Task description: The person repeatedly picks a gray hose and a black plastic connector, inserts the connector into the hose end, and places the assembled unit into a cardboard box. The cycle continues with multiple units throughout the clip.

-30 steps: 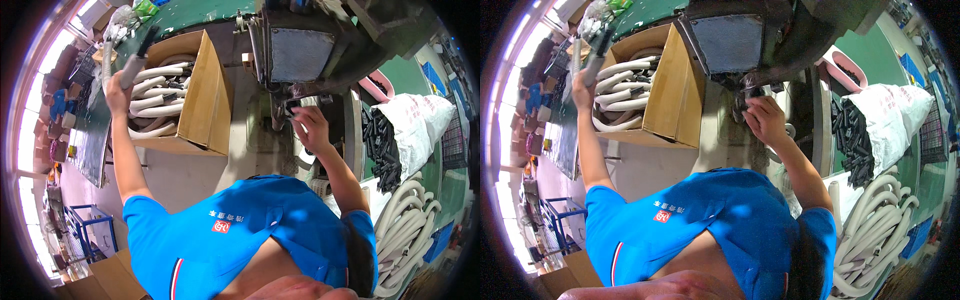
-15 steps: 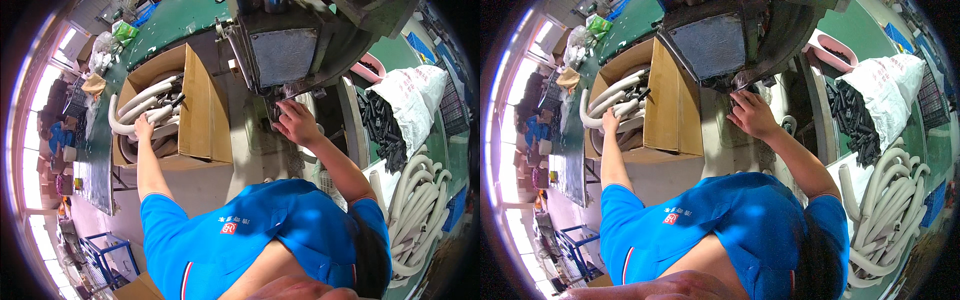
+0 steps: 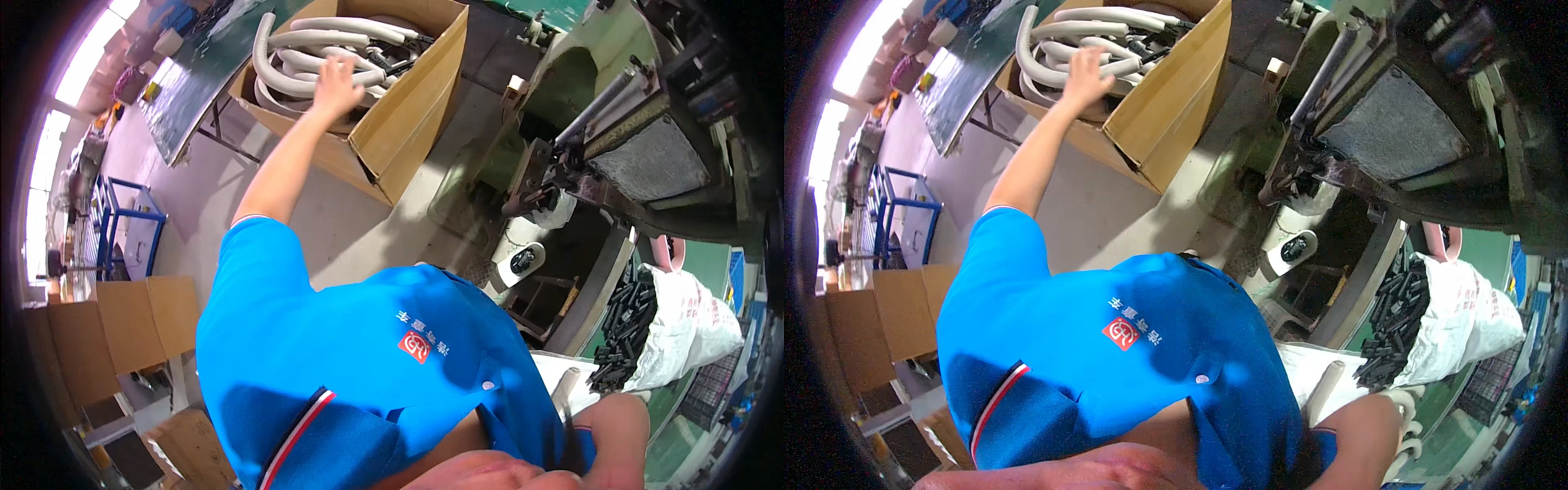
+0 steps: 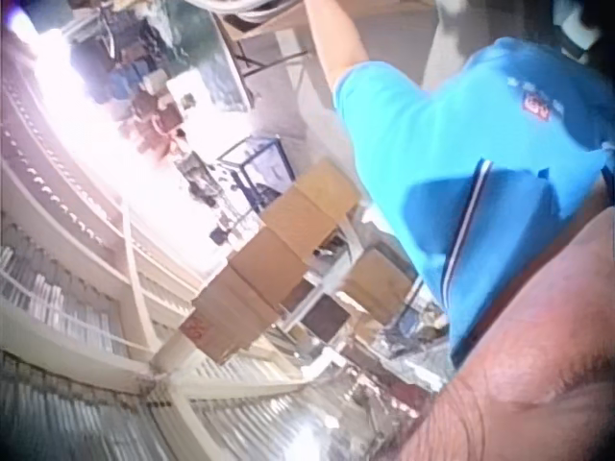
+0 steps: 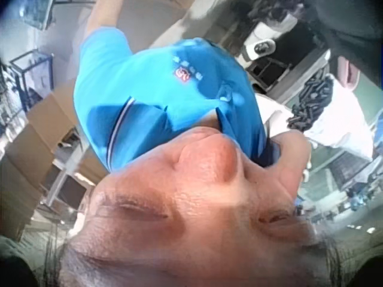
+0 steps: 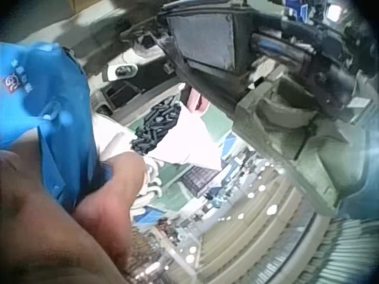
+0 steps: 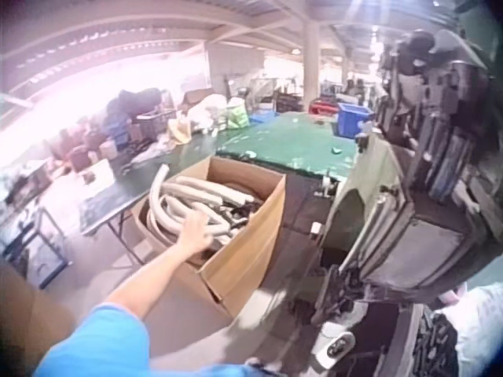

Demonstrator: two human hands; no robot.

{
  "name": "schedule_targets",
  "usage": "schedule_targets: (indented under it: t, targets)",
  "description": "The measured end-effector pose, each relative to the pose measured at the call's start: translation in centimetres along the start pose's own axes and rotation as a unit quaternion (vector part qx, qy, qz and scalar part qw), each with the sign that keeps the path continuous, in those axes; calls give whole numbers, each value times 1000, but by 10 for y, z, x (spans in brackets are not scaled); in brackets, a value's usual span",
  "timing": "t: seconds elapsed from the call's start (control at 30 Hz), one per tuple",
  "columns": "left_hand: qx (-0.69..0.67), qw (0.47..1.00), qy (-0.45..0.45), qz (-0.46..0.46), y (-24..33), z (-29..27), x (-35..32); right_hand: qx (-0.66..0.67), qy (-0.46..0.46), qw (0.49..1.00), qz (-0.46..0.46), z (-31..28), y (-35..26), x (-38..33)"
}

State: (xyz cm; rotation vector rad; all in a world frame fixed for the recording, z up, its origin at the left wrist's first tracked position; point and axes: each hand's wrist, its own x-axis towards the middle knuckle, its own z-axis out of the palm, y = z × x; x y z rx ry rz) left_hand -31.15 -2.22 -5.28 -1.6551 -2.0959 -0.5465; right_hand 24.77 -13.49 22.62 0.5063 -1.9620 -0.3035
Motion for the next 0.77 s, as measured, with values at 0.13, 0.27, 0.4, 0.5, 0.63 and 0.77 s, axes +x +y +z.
schedule_targets:
  t: [0.13, 0.27, 0.4, 0.5, 0.63, 0.77]
  targets:
    - [-28, 986, -164, -16, 60, 10, -92, -13, 22, 999, -48, -5, -7, 12]
    - [-65, 940, -327, -75, 113, 14, -156, -24, 31, 997, -68, -4, -9, 29]
    - [-100, 921, -368, -84, 140, 2, -187, -23, 57, 994, -89, -13, -14, 29]
    - [-104, 919, -369, -91, 146, -3, -197, -26, 80, 991, -102, -23, -17, 34]
    - [-108, 921, -361, -98, 151, -9, -198, -31, 97, 988, -114, -31, -26, 39]
    - [-108, 928, -345, -86, 152, -11, -191, -27, 115, 985, -125, -35, -33, 34]
